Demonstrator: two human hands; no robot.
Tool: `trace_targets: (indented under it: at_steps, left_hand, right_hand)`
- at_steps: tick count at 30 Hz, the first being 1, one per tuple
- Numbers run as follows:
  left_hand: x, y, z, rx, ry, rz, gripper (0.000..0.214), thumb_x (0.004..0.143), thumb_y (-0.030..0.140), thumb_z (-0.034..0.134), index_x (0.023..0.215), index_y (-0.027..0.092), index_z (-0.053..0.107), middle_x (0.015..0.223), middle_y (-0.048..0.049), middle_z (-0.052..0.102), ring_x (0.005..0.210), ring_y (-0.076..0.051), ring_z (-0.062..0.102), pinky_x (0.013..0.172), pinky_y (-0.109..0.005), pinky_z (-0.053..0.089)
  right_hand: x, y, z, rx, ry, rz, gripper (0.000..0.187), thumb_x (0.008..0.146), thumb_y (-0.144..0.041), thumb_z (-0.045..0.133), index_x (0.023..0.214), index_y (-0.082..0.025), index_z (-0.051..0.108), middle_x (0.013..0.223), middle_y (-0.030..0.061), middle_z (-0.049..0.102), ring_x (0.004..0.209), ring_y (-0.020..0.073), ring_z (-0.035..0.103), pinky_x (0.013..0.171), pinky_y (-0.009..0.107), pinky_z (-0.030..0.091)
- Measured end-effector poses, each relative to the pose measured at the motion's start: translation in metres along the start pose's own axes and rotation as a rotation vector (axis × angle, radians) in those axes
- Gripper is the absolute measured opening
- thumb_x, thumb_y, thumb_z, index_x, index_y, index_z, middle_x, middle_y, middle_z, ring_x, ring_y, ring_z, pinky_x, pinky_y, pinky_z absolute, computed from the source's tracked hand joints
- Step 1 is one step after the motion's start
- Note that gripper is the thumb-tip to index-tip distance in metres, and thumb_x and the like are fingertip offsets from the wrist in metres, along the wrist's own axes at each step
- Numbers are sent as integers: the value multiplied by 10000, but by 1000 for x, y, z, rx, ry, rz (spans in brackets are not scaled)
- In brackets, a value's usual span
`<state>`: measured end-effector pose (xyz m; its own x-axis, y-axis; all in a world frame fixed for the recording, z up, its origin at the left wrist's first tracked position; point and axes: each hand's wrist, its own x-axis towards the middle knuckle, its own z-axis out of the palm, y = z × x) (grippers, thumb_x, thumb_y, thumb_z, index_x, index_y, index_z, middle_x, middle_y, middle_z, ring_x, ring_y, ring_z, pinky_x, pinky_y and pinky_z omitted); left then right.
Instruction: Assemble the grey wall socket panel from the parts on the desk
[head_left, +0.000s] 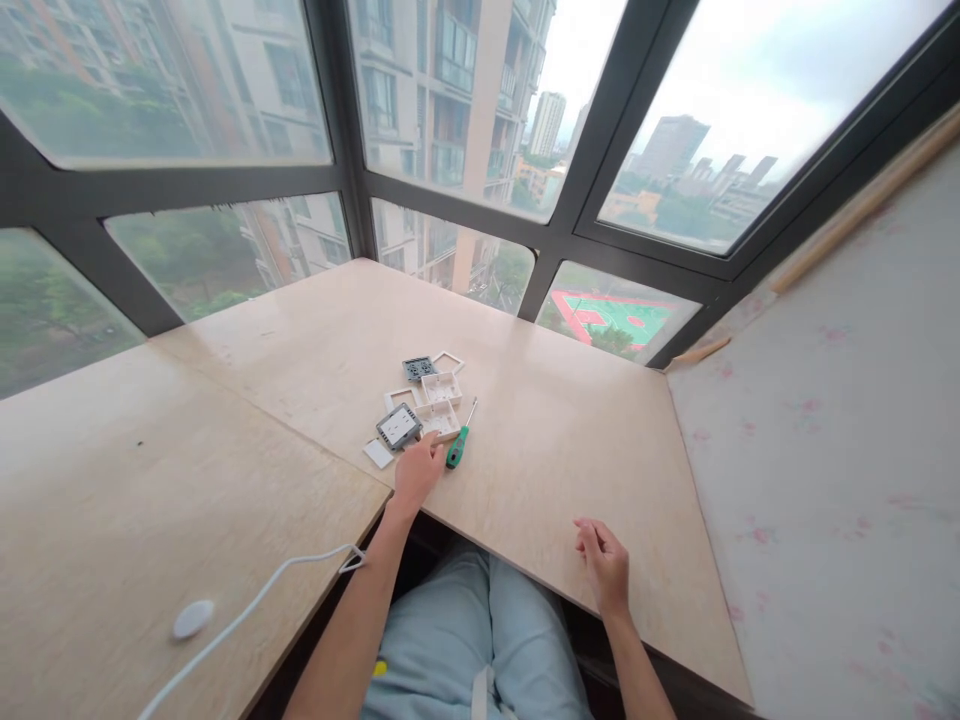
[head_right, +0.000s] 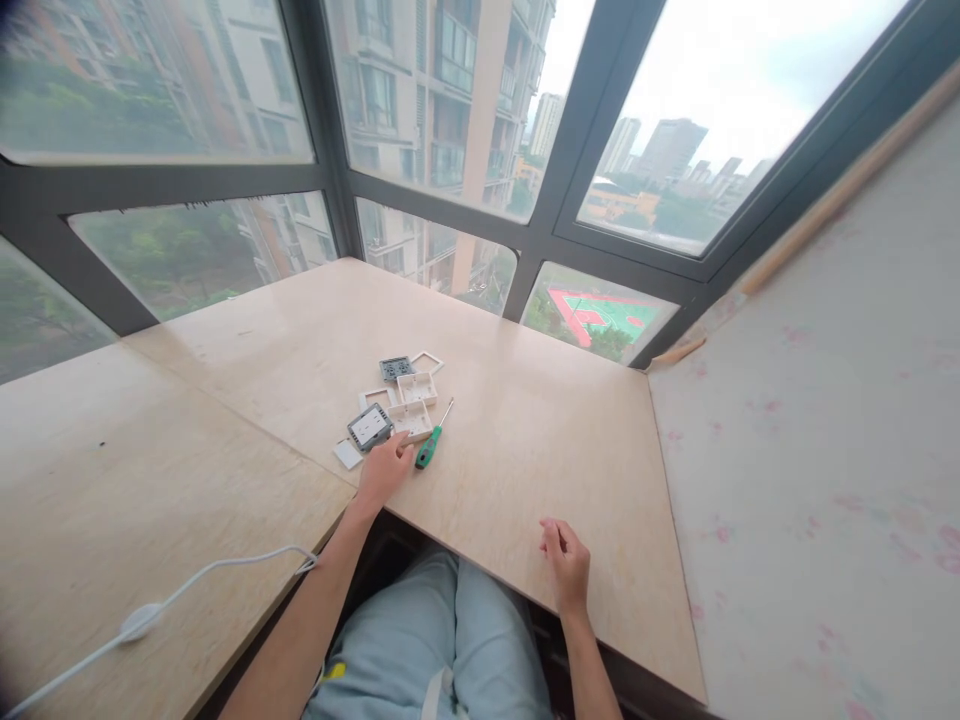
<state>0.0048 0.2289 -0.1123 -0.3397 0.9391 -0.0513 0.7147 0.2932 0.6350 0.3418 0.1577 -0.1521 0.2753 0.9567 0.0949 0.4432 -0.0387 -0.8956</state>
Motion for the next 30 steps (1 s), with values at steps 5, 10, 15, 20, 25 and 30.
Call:
trace_targets:
  at_steps: [5, 10, 15, 20, 25, 30]
  left_hand:
    - [6, -3, -1, 38, 3, -9, 312, 930, 254, 521, 1188, 191, 684, 936, -121, 764, 944, -270, 703, 787, -314, 462]
    - [9, -5, -2, -22, 4, 8, 256, 937, 261, 528, 1103, 209, 716, 920, -90, 769, 910, -226, 711, 795, -278, 467]
    - [7, -5, 1, -122, 15, 29, 245, 941, 306, 529, 1065, 225, 725, 855, -54, 775, 839, -207, 722, 732, -260, 486]
    - [-2, 3, 6, -360, 38, 16, 272, 928, 357, 535, 1060, 203, 717, 770, -28, 766, 581, -167, 688, 528, -235, 487]
    - [-20, 29, 13, -829, 30, -60, 337, 837, 418, 651, 988, 129, 738, 640, -24, 727, 386, -110, 561, 386, -214, 453]
    - [-44, 57, 30, -952, 110, -13, 345, 833, 444, 677, 976, 142, 762, 567, 2, 680, 408, -105, 572, 351, -186, 427]
  right_hand:
    - [-1, 0, 0, -2, 10, 24, 469, 855, -574, 538, 819, -146, 725, 570, 4, 560, 535, 163, 539, 517, 265, 463]
    - [-2, 1, 0, -19, 21, 50, 468, 854, -574, 536, 833, -147, 727, 576, 8, 572, 543, 164, 550, 522, 263, 470]
    - [-2, 2, 0, -42, 20, 48, 461, 843, -574, 549, 837, -150, 729, 581, 5, 574, 547, 161, 546, 534, 263, 460]
    - [-3, 5, 1, -66, 20, 43, 462, 845, -573, 550, 844, -148, 732, 598, 12, 595, 566, 167, 558, 564, 273, 461]
    - [-5, 7, 1, -74, 13, 43, 416, 840, -547, 580, 833, -160, 733, 611, 13, 609, 596, 171, 561, 593, 278, 448]
    - [-5, 3, 0, -26, 5, 49, 403, 845, -535, 586, 834, -160, 735, 610, 9, 598, 576, 160, 540, 569, 277, 437]
